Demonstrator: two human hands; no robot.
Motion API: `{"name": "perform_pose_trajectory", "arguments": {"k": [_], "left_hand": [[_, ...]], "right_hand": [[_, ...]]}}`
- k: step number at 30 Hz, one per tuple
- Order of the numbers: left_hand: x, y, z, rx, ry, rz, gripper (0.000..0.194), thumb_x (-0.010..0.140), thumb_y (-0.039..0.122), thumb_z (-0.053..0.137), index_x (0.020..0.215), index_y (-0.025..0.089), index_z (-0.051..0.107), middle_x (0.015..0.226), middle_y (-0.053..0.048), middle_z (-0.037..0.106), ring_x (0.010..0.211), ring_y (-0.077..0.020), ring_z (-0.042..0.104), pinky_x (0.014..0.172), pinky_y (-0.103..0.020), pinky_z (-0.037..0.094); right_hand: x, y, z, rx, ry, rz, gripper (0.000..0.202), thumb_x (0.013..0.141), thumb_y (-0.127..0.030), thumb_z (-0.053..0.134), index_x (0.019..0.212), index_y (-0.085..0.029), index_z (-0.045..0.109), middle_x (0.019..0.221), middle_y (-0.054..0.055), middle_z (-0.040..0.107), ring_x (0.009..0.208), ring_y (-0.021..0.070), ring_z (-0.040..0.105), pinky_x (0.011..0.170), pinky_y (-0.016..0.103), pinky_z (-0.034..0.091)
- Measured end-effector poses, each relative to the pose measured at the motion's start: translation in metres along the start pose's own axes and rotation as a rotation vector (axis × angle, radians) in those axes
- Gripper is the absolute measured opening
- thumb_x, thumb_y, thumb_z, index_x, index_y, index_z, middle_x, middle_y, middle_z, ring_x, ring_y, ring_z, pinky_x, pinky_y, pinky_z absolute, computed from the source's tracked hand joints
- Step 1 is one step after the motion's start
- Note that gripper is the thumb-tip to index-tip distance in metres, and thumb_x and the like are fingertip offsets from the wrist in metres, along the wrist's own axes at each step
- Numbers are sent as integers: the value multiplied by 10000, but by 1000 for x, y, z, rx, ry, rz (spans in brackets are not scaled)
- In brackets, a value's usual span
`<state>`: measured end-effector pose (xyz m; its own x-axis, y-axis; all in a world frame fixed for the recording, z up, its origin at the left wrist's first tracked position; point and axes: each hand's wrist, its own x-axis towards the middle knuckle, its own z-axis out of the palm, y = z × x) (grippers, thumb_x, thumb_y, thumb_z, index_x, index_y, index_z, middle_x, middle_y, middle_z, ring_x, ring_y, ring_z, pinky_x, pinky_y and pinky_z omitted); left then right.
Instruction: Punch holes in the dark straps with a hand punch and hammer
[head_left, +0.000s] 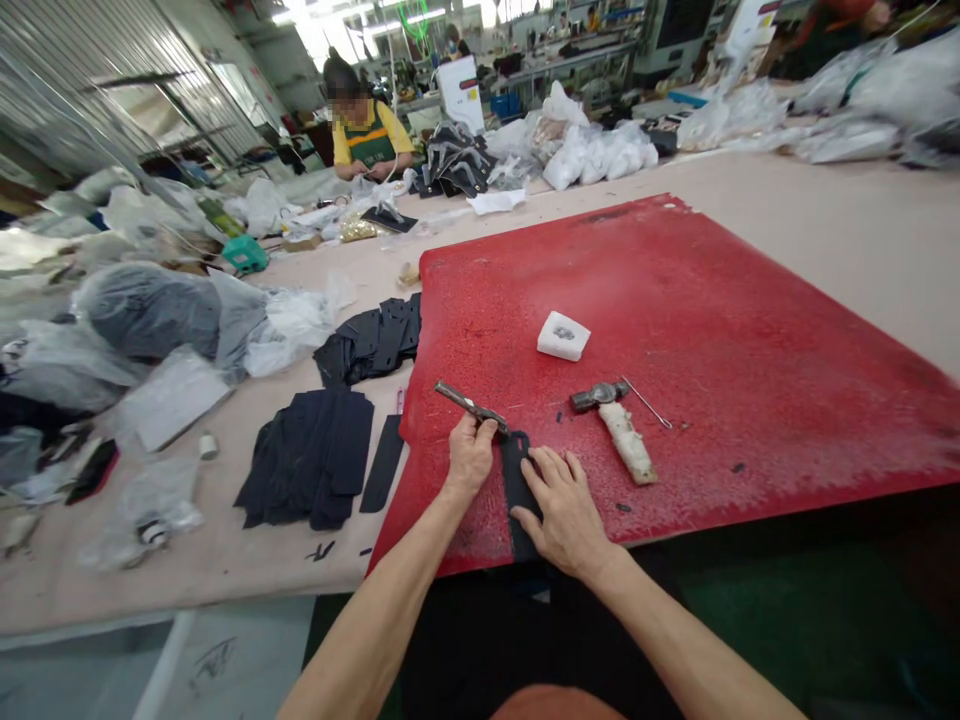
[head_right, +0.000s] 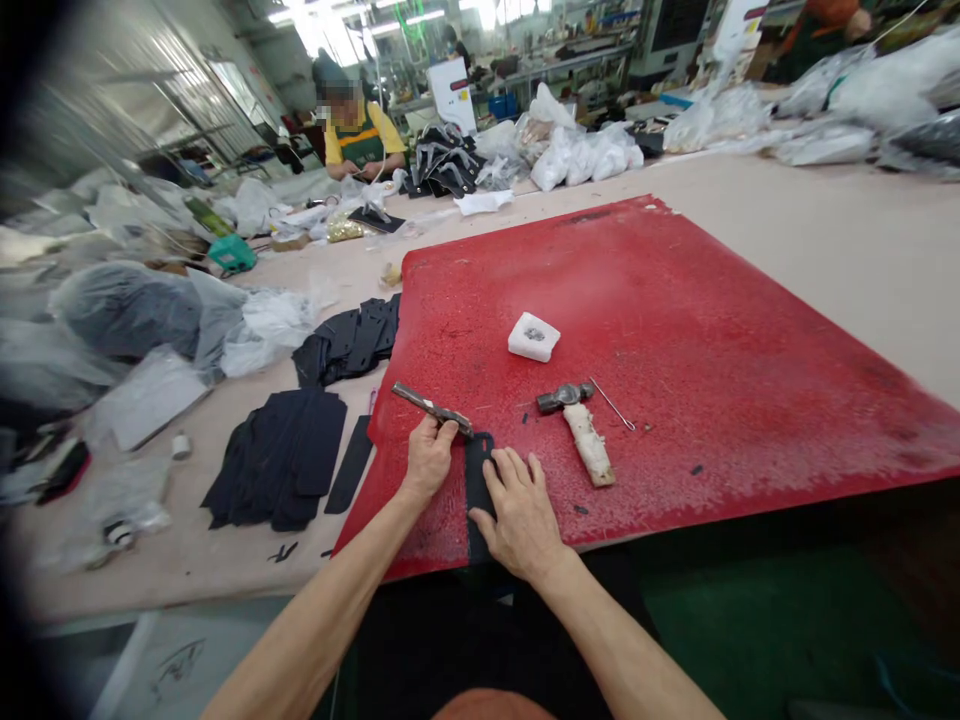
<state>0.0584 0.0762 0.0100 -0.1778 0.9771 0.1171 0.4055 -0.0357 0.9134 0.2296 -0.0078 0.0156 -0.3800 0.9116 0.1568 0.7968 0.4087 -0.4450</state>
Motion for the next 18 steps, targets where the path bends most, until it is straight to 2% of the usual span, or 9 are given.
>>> {"name": "perform_pose_trajectory", "arguments": {"k": [3, 9, 12, 16, 18], "left_hand": [[-6, -2, -12, 8, 4, 3, 142, 857, 251, 543, 827, 161, 649, 781, -21, 681, 735, -156, 625, 716, -261, 485], [-35, -9, -28, -9, 13, 3, 146, 881, 247, 538, 873, 167, 659, 849, -34, 701, 795, -164, 649, 774, -278, 502], [-44, -12, -31, -16, -7, 23, 146, 886, 236, 534, 890, 172, 665, 886, -40, 708, 838, -169, 657, 814, -286, 505], [-47, -14, -31, -37, -29, 70, 150, 884, 216, 529, 896, 174, 673, 901, -42, 711, 853, -171, 664, 832, -287, 509], [-47, -14, -30, -42, -29, 75, 152, 881, 210, 528, 900, 170, 673, 897, -44, 710, 845, -171, 666, 823, -286, 512]], "right_hand": [[1, -1, -1, 10, 6, 9, 550, 868, -381, 573, 1362, -149, 505, 1444, 169, 467, 1357, 339, 375, 1149, 554, 204], [1, 1, -1, 34, -4, 2, 598, 831, -390, 620, 1362, -143, 496, 1447, 181, 459, 1356, 350, 375, 1137, 574, 213], [-10, 7, -8, 39, -40, -36, 692, 827, -474, 616, 1410, -143, 441, 1498, 183, 398, 1402, 349, 315, 1141, 584, 195], [-30, 13, -16, -1, -173, -174, 884, 776, -661, 604, 1470, -167, 368, 1564, 171, 296, 1448, 375, 216, 1142, 622, 137], [-33, 15, -16, -41, -218, -217, 884, 800, -673, 569, 1490, -171, 337, 1569, 167, 287, 1450, 380, 206, 1138, 638, 110]]}}
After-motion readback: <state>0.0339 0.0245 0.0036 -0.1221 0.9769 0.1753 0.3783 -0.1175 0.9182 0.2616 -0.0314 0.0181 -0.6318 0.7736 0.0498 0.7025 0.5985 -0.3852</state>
